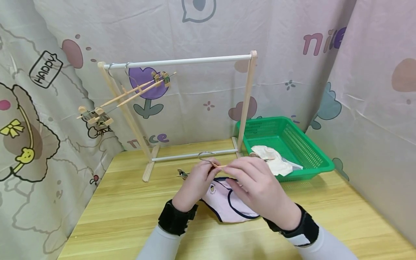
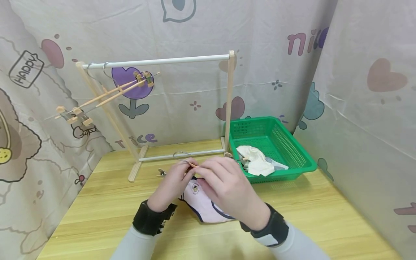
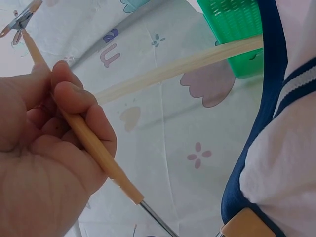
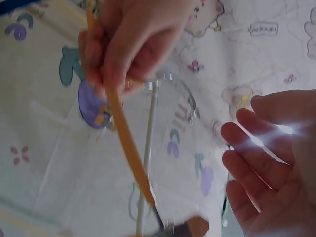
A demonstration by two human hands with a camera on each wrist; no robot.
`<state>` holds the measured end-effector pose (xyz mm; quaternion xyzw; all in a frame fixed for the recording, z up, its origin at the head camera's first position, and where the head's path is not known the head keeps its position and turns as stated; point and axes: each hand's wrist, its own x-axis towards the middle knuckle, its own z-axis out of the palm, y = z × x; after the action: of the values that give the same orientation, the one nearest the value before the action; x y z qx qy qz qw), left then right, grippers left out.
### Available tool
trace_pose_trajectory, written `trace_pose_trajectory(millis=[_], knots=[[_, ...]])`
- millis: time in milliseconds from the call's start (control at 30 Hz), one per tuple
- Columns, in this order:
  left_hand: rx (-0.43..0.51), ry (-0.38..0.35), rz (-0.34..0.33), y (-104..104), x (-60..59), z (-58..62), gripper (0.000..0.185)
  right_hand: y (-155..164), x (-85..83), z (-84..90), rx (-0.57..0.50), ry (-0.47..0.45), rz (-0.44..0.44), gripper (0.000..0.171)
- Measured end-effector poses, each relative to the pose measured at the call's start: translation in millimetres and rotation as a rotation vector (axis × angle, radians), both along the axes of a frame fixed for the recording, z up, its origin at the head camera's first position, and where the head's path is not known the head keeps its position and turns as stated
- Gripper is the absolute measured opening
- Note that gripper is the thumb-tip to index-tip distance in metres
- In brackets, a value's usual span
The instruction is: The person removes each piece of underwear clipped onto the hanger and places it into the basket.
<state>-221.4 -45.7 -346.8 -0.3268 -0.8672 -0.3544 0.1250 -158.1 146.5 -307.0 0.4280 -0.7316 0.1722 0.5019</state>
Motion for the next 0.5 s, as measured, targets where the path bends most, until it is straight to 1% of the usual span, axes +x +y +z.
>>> trace_pose_trajectory(millis=[100, 167, 267, 333, 400, 500], knots=[[-0.012, 0.021, -0.013, -0.2, 0.3, -0.4, 0.015, -6.7, 0.0, -6.4, 0.054, -0.046, 0.0, 0.029], [-0.017, 0.03, -0.021, -0.4, 0.8, -0.1, 0.014, -10.5, -0.9, -11.0, 0.094, -0.099, -0.014, 0.028], [-0.026, 0.043, -0.029, -0.5, 1.8, 0.2, 0.012, -14.5, -3.0, -17.8, 0.147, -0.178, -0.058, 0.019], [-0.035, 0.048, -0.027, -0.4, 2.4, 0.3, 0.011, -16.3, -4.7, -21.9, 0.17, -0.213, -0.1, 0.018], [-0.044, 0.044, -0.02, -0.3, 3.0, 0.4, 0.009, -17.6, -7.5, -25.6, 0.18, -0.22, -0.149, 0.023], [-0.056, 0.023, -0.006, 0.3, 3.6, 1.2, 0.01, -19.0, -13.9, -30.6, 0.173, -0.195, -0.217, 0.03]])
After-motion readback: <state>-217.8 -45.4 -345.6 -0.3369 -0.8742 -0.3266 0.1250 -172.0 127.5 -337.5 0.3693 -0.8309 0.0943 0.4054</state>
